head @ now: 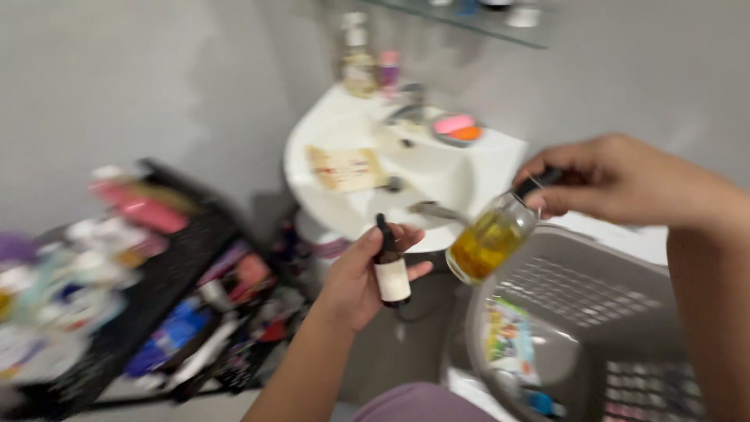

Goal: The person hangs a tissue pack on a towel rack, then takes various toiletry bottles and a pack of cotton pads from a laundry basket on the floor and arranges them on a black tiered storage cart.

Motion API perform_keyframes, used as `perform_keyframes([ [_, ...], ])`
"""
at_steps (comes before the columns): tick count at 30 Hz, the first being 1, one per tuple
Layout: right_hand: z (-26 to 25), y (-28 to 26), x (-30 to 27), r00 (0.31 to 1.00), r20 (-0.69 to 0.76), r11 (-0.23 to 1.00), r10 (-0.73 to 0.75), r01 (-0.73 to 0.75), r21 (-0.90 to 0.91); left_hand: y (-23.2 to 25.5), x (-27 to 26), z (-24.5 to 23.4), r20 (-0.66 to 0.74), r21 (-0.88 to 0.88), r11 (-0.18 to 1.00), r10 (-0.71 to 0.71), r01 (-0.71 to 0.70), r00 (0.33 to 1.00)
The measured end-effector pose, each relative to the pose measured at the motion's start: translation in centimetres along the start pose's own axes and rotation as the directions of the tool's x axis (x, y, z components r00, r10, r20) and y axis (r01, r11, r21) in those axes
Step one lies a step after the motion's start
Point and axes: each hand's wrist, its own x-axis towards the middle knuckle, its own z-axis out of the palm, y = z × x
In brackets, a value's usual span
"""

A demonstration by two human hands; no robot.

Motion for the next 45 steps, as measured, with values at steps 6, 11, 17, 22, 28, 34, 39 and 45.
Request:
perform_keyframes([
  [6, 7.5, -17.4, 10.7, 0.993, -0.045, 0.991, 0.110, -0.112, -0.066, 9.2, -6.2, -4.1, 0.127, -0.126, 0.992, 0.000, 0.016, 0.992],
  [11, 13.8, -25.5, 16.7, 0.999, -0.028, 0.998, -0.028, 0.027, -0.061, 15.2, -9.8, -8.7, 0.058, -0.165, 0.979, 0.128, -0.117, 0.990],
  [17, 21.3, -29.7, 20.8, 0.981, -0.001, 0.980, -0.196, 0.196, -0.030, 18.9, -14.7, -14.6, -0.021, -0.234, 0.954, 0.187, -0.187, 0.982],
  [22, 25.2, -31.8, 23.0, 0.966, 0.190, 0.984, -0.176, 0.166, 0.071, 20.1, -16.7, -17.0, -0.176, -0.195, 0.950, 0.211, -0.244, 0.962],
  [28, 28.6, -33.5, 25.4, 0.922, 0.207, 0.944, -0.328, 0.325, 0.050, 22.5, -17.1, -21.4, -0.293, -0.135, 0.946, 0.245, -0.294, 0.924],
  [34, 32.9, -33.5, 29.3, 0.860, 0.112, 0.831, -0.498, 0.510, -0.223, 24.8, -17.7, -24.3, -0.519, 0.181, 0.923, 0.383, -0.340, 0.764],
  [39, 34.7, -32.9, 32.4, 0.889, 0.074, 0.809, -0.452, 0.443, -0.386, 24.1, -15.8, -25.3, -0.455, 0.498, 0.829, 0.501, -0.256, 0.736],
  [45, 35.7, -33.3, 33.1, 0.939, 0.093, 0.879, -0.331, 0.343, -0.331, 23.4, -14.0, -26.0, -0.221, 0.872, 0.439, 0.750, -0.219, 0.624],
])
